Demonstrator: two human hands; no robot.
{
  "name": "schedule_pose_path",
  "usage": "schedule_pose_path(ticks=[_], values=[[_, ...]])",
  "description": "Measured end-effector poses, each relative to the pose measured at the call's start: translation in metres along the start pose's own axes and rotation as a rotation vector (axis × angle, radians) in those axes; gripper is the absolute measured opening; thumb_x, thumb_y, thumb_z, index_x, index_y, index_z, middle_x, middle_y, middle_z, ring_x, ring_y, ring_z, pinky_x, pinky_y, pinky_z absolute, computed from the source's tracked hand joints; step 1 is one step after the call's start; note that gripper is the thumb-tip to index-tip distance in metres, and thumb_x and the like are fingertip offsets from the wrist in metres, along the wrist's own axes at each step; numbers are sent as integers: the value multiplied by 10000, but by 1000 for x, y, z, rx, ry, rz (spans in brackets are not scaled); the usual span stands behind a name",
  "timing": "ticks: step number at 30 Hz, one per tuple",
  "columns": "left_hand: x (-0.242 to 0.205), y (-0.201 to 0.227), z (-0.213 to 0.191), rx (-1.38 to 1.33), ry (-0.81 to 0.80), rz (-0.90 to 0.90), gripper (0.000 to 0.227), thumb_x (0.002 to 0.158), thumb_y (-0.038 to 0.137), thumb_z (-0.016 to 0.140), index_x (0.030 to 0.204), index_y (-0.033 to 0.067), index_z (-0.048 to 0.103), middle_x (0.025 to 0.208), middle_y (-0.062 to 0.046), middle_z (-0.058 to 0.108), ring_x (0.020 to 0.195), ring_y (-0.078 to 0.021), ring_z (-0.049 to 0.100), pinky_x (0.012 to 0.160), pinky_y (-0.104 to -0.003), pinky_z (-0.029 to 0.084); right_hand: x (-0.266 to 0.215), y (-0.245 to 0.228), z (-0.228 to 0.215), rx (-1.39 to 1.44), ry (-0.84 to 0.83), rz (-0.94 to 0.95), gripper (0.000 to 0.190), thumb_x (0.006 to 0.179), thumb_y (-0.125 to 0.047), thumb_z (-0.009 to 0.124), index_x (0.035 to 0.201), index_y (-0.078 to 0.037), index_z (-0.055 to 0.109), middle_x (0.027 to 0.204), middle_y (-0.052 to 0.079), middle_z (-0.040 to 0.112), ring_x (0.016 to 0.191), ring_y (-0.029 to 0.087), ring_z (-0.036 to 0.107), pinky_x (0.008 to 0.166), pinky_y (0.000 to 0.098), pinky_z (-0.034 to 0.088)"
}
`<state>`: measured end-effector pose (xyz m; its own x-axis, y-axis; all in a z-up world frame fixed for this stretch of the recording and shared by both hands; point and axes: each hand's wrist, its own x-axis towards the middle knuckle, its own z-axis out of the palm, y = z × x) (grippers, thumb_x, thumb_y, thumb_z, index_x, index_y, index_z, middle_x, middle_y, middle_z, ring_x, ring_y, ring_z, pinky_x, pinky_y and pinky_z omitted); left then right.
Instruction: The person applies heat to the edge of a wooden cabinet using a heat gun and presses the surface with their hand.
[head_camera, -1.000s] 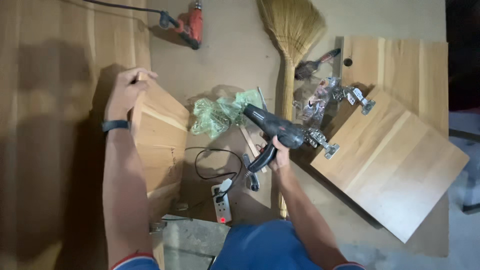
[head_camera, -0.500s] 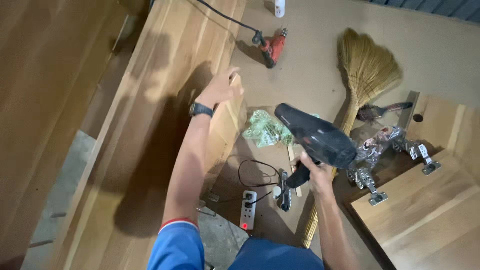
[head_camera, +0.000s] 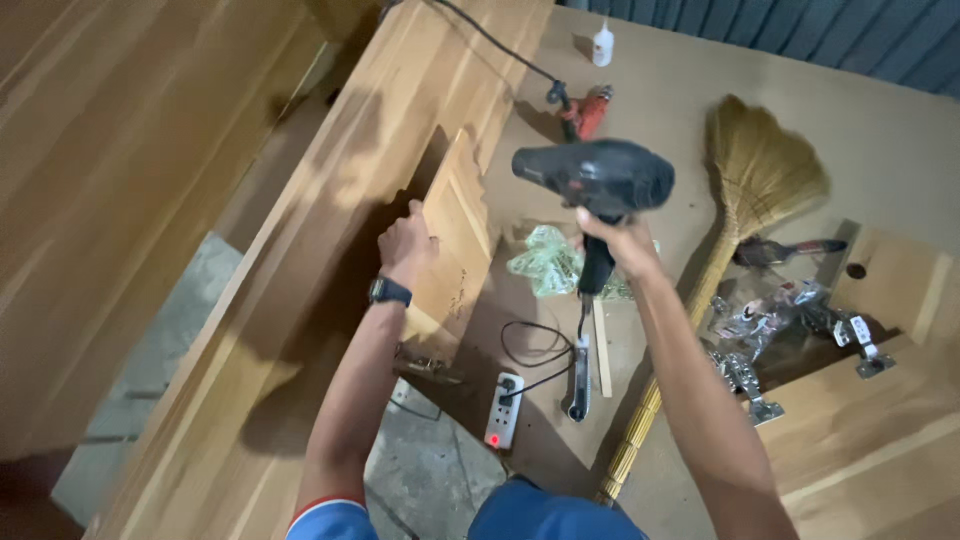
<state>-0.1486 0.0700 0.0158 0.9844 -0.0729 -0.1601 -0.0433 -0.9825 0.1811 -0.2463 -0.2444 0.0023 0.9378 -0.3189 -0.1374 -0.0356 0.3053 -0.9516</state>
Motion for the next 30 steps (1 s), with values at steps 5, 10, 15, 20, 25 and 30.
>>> schedule_pose_path(ticks=[5,10,15,20,25,30], values=[[5,-3,15,154,142,-6,583,894,362,711,1376,149,461,1315,-265,584,1298,-475,470,1010,-678,387,22,-19,28,8,-115,1,748,761,-236,982,1331,23,573,1008,241,696,756,340,764,597,468,678],[1,13,17,229,240,-81,522,934,465,662,1413,275,580,1662,-320,266,1586,-478,-17,1123,-810,-24,32,-52,39,-56,-153,6,701,774,-240,979,1284,36,585,891,224,675,681,342,747,553,425,683],[9,10,22,215,267,-107,489,933,410,646,1415,342,599,1696,-303,158,1586,-460,-71,1121,-829,-50,27,-78,51,-22,-173,-14,559,807,-179,936,1203,11,589,846,194,683,634,323,748,504,384,656],[-1,22,10,231,207,-165,477,977,416,560,1453,412,552,1714,-279,107,1580,-451,-116,1129,-816,-65,35,-68,47,-92,-211,1,713,824,-236,937,1319,-3,479,894,167,644,686,304,745,545,382,680],[13,16,20,227,196,-182,589,873,447,654,1450,424,539,1709,-282,85,1572,-449,-155,1111,-845,-89,41,-67,49,-80,-268,-6,677,866,-219,904,1313,27,458,887,174,612,684,350,739,528,399,670],[11,16,21,178,182,-153,660,834,412,709,1469,362,539,1709,-293,55,1575,-440,-157,1115,-836,-101,51,-55,54,-88,-269,2,791,856,-246,934,1357,35,391,903,182,613,708,360,747,578,427,687]])
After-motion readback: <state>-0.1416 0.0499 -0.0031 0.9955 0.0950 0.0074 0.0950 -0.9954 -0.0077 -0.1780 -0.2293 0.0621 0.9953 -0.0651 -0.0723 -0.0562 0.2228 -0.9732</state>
